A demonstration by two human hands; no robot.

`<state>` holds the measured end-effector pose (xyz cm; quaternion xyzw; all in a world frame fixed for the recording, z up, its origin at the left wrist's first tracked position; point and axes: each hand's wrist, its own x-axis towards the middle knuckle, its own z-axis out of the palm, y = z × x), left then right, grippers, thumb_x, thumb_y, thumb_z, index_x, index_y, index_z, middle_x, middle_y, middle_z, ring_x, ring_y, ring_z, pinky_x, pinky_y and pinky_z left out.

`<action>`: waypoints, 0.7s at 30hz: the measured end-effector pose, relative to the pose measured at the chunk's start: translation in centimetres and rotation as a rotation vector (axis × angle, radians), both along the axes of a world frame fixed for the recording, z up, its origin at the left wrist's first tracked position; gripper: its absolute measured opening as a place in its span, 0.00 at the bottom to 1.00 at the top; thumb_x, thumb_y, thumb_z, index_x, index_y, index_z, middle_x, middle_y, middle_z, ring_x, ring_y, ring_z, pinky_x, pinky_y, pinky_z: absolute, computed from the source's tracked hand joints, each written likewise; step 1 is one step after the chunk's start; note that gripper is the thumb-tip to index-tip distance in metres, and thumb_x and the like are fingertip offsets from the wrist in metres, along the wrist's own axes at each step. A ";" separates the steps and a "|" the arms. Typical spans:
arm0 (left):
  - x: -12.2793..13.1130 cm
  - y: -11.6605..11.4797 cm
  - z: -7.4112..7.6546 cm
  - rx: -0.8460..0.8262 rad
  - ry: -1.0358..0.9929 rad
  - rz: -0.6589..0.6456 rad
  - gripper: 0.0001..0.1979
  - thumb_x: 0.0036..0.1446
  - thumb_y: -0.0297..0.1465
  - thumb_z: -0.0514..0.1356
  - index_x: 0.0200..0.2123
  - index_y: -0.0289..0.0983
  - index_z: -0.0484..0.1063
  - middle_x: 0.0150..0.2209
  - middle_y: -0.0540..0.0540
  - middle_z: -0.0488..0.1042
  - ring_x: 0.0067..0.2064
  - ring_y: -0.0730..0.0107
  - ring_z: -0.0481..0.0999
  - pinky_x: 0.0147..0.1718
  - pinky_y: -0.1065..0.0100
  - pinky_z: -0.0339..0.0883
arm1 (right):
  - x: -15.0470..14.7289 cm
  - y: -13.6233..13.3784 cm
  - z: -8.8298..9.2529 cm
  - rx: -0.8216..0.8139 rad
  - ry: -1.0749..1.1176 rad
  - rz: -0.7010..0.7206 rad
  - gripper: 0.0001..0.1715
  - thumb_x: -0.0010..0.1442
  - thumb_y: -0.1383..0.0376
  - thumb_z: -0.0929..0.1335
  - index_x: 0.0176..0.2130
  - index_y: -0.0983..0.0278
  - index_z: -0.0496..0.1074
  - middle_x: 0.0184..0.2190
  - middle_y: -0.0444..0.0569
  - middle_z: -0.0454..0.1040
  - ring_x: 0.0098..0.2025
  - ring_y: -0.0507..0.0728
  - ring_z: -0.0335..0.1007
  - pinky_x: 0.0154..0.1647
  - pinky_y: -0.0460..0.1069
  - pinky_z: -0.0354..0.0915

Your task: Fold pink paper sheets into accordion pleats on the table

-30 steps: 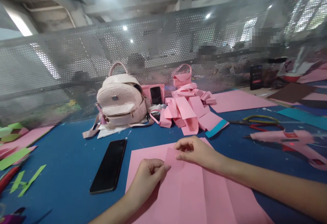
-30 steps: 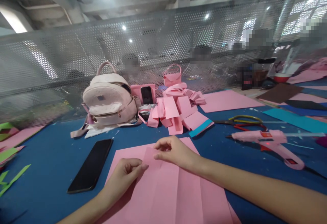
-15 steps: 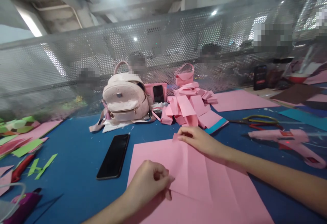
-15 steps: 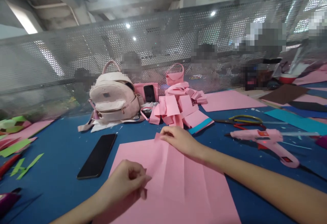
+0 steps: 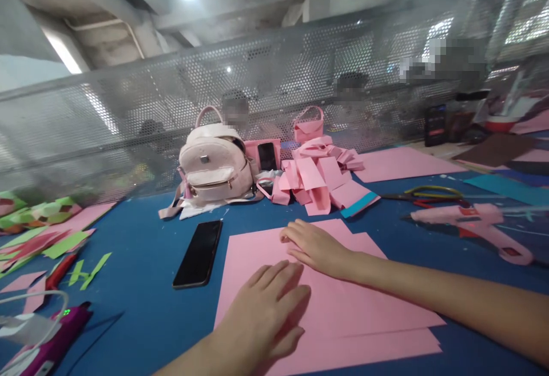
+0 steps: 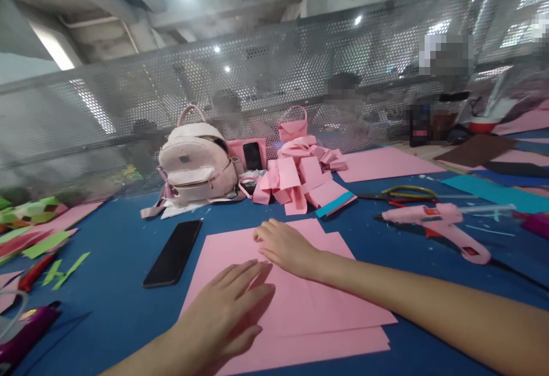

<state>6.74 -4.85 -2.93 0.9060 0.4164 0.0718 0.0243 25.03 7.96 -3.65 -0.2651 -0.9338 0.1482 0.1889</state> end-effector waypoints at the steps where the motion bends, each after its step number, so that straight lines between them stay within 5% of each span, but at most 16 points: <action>1: -0.2 0.2 0.0 -0.038 0.025 -0.015 0.31 0.61 0.38 0.62 0.65 0.41 0.59 0.70 0.37 0.55 0.68 0.45 0.57 0.62 0.45 0.58 | 0.0 0.0 0.1 0.011 0.000 -0.011 0.07 0.63 0.70 0.66 0.43 0.64 0.67 0.43 0.52 0.70 0.44 0.61 0.62 0.45 0.53 0.58; 6: -1.6 1.9 0.8 -0.129 0.071 -0.041 0.37 0.65 0.46 0.56 0.70 0.39 0.47 0.71 0.39 0.47 0.71 0.51 0.49 0.65 0.43 0.52 | 0.1 0.3 0.1 0.024 -0.001 -0.070 0.03 0.62 0.71 0.66 0.37 0.63 0.65 0.40 0.49 0.70 0.42 0.59 0.63 0.42 0.52 0.57; 12: -1.5 4.2 0.3 0.007 0.081 0.050 0.29 0.67 0.33 0.54 0.68 0.29 0.54 0.67 0.33 0.57 0.68 0.53 0.58 0.64 0.48 0.57 | 0.4 0.8 -0.6 -0.044 -0.019 -0.123 0.06 0.65 0.70 0.62 0.41 0.61 0.65 0.33 0.44 0.74 0.34 0.55 0.69 0.31 0.47 0.53; 21: -0.9 1.2 1.1 -0.013 0.098 -0.106 0.25 0.66 0.24 0.49 0.65 0.36 0.60 0.67 0.40 0.62 0.67 0.56 0.60 0.66 0.46 0.53 | 0.1 0.7 -0.6 -0.025 -0.094 -0.170 0.04 0.63 0.70 0.62 0.37 0.62 0.65 0.30 0.44 0.73 0.30 0.54 0.66 0.28 0.48 0.46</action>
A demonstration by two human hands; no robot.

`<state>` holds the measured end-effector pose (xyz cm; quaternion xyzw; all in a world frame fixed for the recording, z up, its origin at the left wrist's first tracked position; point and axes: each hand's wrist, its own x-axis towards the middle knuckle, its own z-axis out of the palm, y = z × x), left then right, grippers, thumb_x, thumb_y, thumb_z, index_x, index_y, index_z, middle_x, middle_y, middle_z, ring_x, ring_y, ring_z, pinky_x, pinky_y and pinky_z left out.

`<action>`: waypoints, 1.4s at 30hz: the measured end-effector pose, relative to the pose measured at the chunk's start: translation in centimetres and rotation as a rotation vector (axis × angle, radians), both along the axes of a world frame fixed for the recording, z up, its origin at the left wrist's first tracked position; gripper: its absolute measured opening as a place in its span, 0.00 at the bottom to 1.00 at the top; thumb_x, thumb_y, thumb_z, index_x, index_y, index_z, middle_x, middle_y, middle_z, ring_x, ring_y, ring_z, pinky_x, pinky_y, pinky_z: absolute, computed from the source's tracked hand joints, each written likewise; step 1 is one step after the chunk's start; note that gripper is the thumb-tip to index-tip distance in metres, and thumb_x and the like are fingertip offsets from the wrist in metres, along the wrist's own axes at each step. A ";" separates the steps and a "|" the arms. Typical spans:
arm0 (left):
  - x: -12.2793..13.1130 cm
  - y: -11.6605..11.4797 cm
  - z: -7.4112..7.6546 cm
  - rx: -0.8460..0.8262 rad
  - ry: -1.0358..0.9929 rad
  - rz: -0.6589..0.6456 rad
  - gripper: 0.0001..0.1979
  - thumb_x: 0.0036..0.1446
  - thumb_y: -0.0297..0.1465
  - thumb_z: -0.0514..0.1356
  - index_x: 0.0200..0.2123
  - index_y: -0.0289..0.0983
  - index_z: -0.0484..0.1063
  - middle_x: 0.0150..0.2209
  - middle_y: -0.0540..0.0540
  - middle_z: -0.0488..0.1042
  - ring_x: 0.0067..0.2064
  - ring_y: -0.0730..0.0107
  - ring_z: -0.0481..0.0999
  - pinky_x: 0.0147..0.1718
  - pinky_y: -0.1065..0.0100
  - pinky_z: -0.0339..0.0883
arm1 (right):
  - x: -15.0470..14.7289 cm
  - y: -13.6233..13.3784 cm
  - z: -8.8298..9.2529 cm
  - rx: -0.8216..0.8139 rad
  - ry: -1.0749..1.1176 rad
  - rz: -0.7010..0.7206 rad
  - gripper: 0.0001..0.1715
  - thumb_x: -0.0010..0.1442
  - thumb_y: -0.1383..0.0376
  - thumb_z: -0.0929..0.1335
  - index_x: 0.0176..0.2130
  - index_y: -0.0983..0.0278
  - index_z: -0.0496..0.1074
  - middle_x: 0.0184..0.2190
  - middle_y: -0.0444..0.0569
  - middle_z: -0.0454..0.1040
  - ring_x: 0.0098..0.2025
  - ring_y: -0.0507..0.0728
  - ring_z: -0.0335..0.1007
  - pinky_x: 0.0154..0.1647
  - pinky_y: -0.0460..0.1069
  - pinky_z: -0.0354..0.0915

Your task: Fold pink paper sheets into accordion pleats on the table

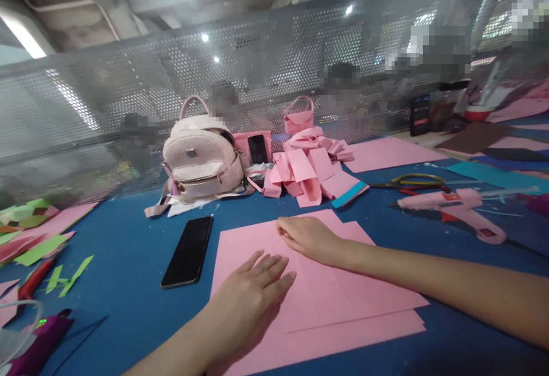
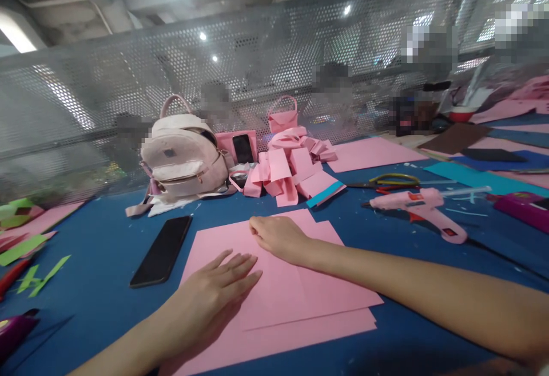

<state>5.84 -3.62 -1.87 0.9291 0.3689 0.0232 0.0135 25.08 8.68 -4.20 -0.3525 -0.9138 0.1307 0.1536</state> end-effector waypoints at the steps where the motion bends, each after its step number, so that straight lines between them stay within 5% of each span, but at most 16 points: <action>1: -0.3 -0.5 0.2 -0.024 -0.003 -0.020 0.25 0.66 0.24 0.49 0.66 0.37 0.59 0.68 0.41 0.60 0.68 0.57 0.60 0.65 0.48 0.55 | 0.0 -0.1 0.1 0.005 -0.004 0.002 0.04 0.63 0.70 0.62 0.37 0.62 0.65 0.30 0.44 0.73 0.30 0.54 0.66 0.28 0.48 0.46; 9: -2.3 -2.9 -0.8 -0.077 -0.025 -0.260 0.25 0.68 0.26 0.49 0.67 0.38 0.54 0.69 0.47 0.57 0.69 0.62 0.56 0.67 0.53 0.51 | 0.1 -0.3 0.1 0.045 -0.014 0.018 0.03 0.64 0.69 0.63 0.37 0.62 0.66 0.31 0.45 0.73 0.31 0.55 0.66 0.29 0.48 0.46; 14: -2.7 -2.9 -1.0 -0.053 -0.127 -0.341 0.25 0.73 0.41 0.45 0.67 0.35 0.54 0.67 0.43 0.61 0.68 0.64 0.58 0.68 0.56 0.44 | 0.0 -0.4 0.1 0.066 -0.015 0.017 0.04 0.64 0.69 0.62 0.37 0.62 0.66 0.30 0.44 0.73 0.30 0.55 0.66 0.29 0.48 0.46; 22: -1.7 -1.8 1.8 -0.187 -0.140 -0.345 0.27 0.72 0.44 0.42 0.67 0.39 0.54 0.65 0.46 0.65 0.67 0.68 0.60 0.70 0.59 0.38 | 0.1 -0.7 0.7 0.073 -0.013 0.019 0.06 0.64 0.70 0.62 0.37 0.62 0.66 0.30 0.44 0.74 0.31 0.55 0.67 0.29 0.48 0.47; 32: 0.8 -0.3 1.3 -0.046 -0.076 -0.341 0.25 0.70 0.45 0.50 0.64 0.39 0.61 0.62 0.42 0.68 0.56 0.59 0.71 0.62 0.57 0.58 | 0.0 0.0 -0.1 0.075 -0.019 0.028 0.05 0.65 0.69 0.62 0.38 0.62 0.67 0.31 0.44 0.74 0.31 0.55 0.66 0.30 0.48 0.48; 42: -1.9 -1.8 -0.4 -0.039 -0.113 -0.291 0.24 0.71 0.40 0.48 0.65 0.37 0.59 0.62 0.44 0.69 0.61 0.60 0.67 0.65 0.55 0.54 | -0.4 0.1 -0.1 0.040 -0.019 0.027 0.06 0.65 0.70 0.61 0.38 0.62 0.67 0.32 0.45 0.74 0.32 0.55 0.67 0.31 0.48 0.49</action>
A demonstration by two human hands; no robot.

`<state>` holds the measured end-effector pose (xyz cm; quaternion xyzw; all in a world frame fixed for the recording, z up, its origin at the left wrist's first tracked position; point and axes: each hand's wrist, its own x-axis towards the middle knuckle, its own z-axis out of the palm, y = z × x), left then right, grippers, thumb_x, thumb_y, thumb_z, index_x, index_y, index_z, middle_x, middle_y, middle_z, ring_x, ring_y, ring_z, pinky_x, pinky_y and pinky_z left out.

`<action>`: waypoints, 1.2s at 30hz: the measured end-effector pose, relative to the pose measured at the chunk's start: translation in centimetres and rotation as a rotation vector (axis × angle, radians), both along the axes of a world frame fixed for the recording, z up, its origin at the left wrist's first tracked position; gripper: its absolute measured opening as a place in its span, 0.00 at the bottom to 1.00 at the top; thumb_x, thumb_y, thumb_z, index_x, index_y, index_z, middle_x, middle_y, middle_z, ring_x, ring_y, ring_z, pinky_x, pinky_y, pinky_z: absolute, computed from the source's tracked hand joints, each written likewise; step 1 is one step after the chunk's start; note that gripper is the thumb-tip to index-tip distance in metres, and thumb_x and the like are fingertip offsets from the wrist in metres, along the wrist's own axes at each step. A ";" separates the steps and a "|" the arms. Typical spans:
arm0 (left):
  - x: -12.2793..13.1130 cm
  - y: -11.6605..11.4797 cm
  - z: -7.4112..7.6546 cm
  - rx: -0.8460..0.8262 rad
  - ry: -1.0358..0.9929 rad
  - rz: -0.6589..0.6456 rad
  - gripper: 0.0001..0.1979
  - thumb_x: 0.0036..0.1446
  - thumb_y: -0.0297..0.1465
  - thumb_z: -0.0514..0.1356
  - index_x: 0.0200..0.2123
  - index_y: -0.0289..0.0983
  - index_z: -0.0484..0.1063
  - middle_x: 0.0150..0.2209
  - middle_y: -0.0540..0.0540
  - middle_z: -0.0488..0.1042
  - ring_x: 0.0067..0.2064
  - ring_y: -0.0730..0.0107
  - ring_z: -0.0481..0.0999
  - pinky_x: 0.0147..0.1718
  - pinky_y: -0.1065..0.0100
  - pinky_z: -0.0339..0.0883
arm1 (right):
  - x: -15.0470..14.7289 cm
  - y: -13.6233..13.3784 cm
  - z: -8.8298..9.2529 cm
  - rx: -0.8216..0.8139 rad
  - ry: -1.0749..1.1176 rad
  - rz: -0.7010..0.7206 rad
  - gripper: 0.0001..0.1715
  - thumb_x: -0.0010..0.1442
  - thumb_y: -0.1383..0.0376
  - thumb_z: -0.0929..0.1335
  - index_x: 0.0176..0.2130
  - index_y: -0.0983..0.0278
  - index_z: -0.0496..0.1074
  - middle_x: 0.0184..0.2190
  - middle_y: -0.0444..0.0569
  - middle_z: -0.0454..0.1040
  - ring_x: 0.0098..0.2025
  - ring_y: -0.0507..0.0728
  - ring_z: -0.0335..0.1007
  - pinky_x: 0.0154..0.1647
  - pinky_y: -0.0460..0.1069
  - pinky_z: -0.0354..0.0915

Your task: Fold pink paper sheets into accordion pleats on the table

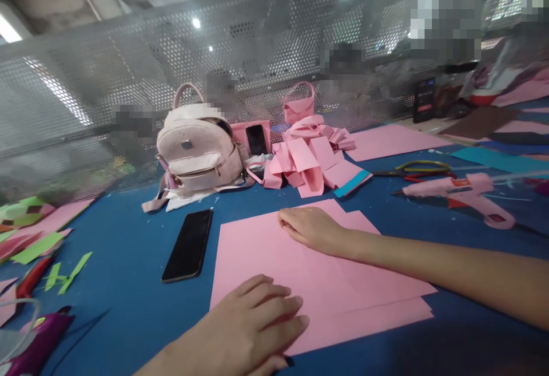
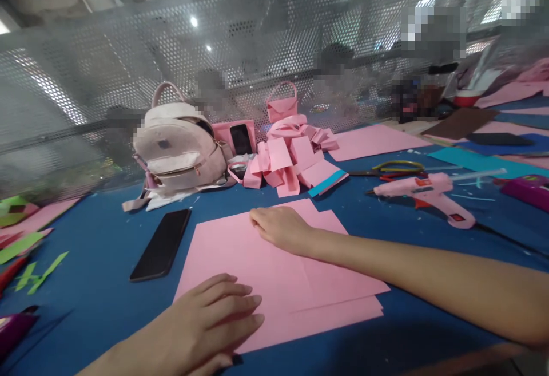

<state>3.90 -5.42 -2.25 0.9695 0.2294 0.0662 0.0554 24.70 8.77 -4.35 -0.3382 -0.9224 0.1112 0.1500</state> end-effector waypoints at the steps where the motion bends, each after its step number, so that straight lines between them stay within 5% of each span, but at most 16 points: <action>1: -0.3 -0.3 -0.2 0.003 0.000 0.014 0.24 0.71 0.41 0.48 0.65 0.37 0.59 0.62 0.44 0.68 0.62 0.59 0.66 0.66 0.55 0.54 | 0.0 0.0 0.0 -0.001 0.002 0.000 0.06 0.65 0.70 0.61 0.38 0.62 0.67 0.32 0.45 0.74 0.32 0.55 0.67 0.31 0.48 0.49; 14: -1.1 -1.8 -0.8 0.103 -0.007 0.019 0.21 0.72 0.34 0.49 0.63 0.31 0.62 0.61 0.42 0.70 0.61 0.63 0.68 0.68 0.54 0.50 | 0.3 -0.1 -0.1 0.018 0.014 0.006 0.06 0.66 0.70 0.61 0.38 0.62 0.66 0.32 0.44 0.73 0.32 0.55 0.67 0.30 0.48 0.48; 21: 0.0 -1.2 1.3 0.028 -0.002 0.000 0.22 0.72 0.38 0.47 0.61 0.33 0.64 0.62 0.42 0.70 0.66 0.61 0.62 0.69 0.55 0.47 | 0.6 -0.4 0.4 0.029 0.006 0.022 0.06 0.66 0.70 0.61 0.38 0.62 0.66 0.33 0.45 0.74 0.33 0.55 0.68 0.30 0.48 0.49; 27: 1.1 1.0 3.0 -0.172 -0.016 -0.015 0.20 0.73 0.36 0.43 0.57 0.38 0.69 0.57 0.44 0.75 0.62 0.66 0.69 0.66 0.60 0.54 | 1.0 -0.3 0.4 0.039 0.001 0.024 0.06 0.66 0.70 0.61 0.38 0.62 0.67 0.34 0.47 0.75 0.32 0.56 0.68 0.30 0.49 0.49; 36: 1.0 5.8 -0.1 0.183 0.090 0.253 0.20 0.71 0.35 0.50 0.61 0.32 0.64 0.62 0.39 0.69 0.63 0.63 0.68 0.64 0.60 0.60 | 1.0 0.1 0.0 0.037 0.004 0.034 0.06 0.66 0.69 0.61 0.40 0.63 0.68 0.35 0.47 0.76 0.34 0.57 0.69 0.31 0.49 0.50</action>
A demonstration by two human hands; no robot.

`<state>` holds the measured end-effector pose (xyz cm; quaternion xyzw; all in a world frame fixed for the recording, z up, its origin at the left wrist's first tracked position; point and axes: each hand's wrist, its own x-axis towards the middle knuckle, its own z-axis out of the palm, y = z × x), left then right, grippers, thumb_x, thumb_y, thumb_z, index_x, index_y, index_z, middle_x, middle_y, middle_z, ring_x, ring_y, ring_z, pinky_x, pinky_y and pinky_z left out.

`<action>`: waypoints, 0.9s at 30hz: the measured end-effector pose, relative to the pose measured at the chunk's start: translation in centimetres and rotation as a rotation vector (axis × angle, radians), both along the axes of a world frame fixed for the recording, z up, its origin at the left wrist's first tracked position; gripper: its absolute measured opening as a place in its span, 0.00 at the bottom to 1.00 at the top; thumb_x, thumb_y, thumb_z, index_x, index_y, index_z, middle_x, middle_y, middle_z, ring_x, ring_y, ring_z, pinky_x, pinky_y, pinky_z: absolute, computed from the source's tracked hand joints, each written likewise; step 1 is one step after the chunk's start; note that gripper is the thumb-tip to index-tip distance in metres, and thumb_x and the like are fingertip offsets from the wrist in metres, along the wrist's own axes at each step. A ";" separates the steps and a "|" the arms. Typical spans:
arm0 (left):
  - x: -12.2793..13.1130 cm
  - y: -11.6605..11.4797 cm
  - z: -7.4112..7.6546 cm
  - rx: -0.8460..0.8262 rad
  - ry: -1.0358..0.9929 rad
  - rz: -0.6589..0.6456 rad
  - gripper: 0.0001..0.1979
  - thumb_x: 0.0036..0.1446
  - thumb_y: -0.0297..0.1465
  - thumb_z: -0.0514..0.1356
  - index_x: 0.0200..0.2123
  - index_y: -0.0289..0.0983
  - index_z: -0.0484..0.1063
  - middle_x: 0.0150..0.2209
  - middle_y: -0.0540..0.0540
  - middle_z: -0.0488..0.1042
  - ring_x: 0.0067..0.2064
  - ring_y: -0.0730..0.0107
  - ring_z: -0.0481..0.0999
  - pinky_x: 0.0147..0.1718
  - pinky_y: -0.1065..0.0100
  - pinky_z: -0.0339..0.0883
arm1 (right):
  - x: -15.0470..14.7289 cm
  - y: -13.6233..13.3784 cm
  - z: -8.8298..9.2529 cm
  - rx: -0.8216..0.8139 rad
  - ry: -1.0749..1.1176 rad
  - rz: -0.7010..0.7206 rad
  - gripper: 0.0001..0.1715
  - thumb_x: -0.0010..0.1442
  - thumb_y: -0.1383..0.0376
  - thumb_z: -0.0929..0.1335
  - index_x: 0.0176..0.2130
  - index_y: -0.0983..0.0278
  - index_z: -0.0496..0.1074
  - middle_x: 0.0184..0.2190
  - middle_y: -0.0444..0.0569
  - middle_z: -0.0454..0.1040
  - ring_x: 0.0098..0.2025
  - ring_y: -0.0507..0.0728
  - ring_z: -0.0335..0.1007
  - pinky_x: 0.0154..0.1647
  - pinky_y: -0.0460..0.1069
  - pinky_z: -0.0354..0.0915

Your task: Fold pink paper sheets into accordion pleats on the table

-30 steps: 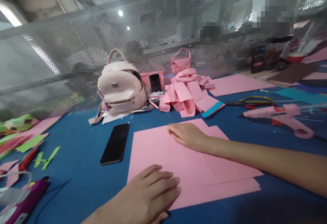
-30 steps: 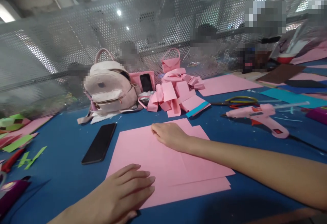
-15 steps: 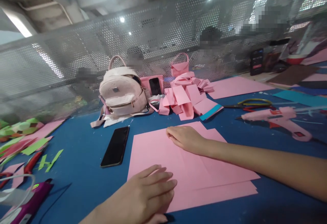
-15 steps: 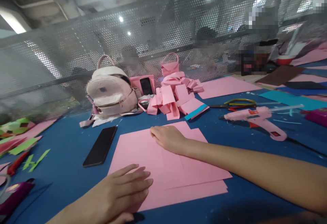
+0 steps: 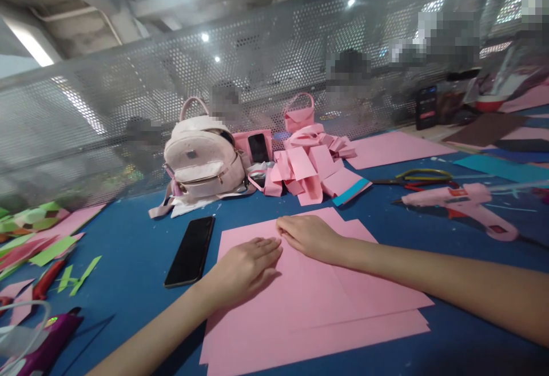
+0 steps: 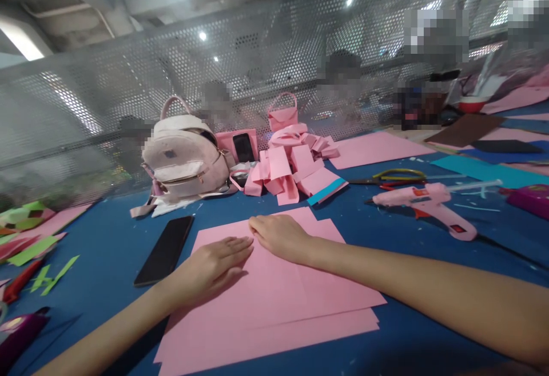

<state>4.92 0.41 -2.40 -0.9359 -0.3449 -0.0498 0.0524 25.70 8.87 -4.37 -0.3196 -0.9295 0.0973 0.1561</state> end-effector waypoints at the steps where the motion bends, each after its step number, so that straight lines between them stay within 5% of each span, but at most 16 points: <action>1: 0.3 0.1 -0.4 0.026 0.006 0.025 0.21 0.70 0.34 0.51 0.61 0.30 0.64 0.62 0.36 0.69 0.62 0.60 0.69 0.63 0.58 0.61 | 0.0 0.0 0.1 -0.007 0.000 0.006 0.06 0.66 0.69 0.61 0.40 0.63 0.68 0.35 0.47 0.76 0.34 0.57 0.69 0.31 0.49 0.51; 8: 4.3 -1.8 -2.3 0.201 0.077 0.082 0.22 0.66 0.26 0.52 0.59 0.17 0.64 0.54 0.13 0.69 0.56 0.33 0.73 0.50 0.41 0.70 | 0.5 0.4 0.4 -0.034 0.015 0.059 0.08 0.65 0.71 0.62 0.40 0.63 0.69 0.38 0.48 0.77 0.35 0.56 0.70 0.32 0.48 0.53; 12: 5.3 -3.1 -2.3 0.182 0.035 -0.068 0.21 0.66 0.24 0.49 0.59 0.21 0.65 0.57 0.23 0.70 0.59 0.42 0.72 0.54 0.49 0.70 | 0.7 0.6 0.1 -0.031 0.044 0.073 0.08 0.64 0.72 0.62 0.40 0.63 0.69 0.37 0.47 0.77 0.34 0.55 0.70 0.32 0.48 0.52; 18: 5.3 -3.0 -0.5 -0.236 -0.105 -0.339 0.25 0.68 0.25 0.45 0.67 0.28 0.53 0.68 0.36 0.57 0.70 0.61 0.53 0.67 0.59 0.52 | 0.9 0.8 -0.4 -0.030 0.090 0.095 0.08 0.63 0.72 0.62 0.39 0.62 0.69 0.36 0.46 0.76 0.32 0.55 0.67 0.31 0.48 0.50; 27: 9.4 0.4 -0.5 -0.385 -0.180 -0.582 0.28 0.66 0.28 0.44 0.68 0.24 0.53 0.70 0.38 0.53 0.71 0.66 0.48 0.69 0.65 0.42 | 1.3 1.1 -0.7 -0.052 0.134 0.120 0.08 0.62 0.72 0.62 0.40 0.62 0.69 0.35 0.44 0.76 0.31 0.54 0.66 0.30 0.47 0.50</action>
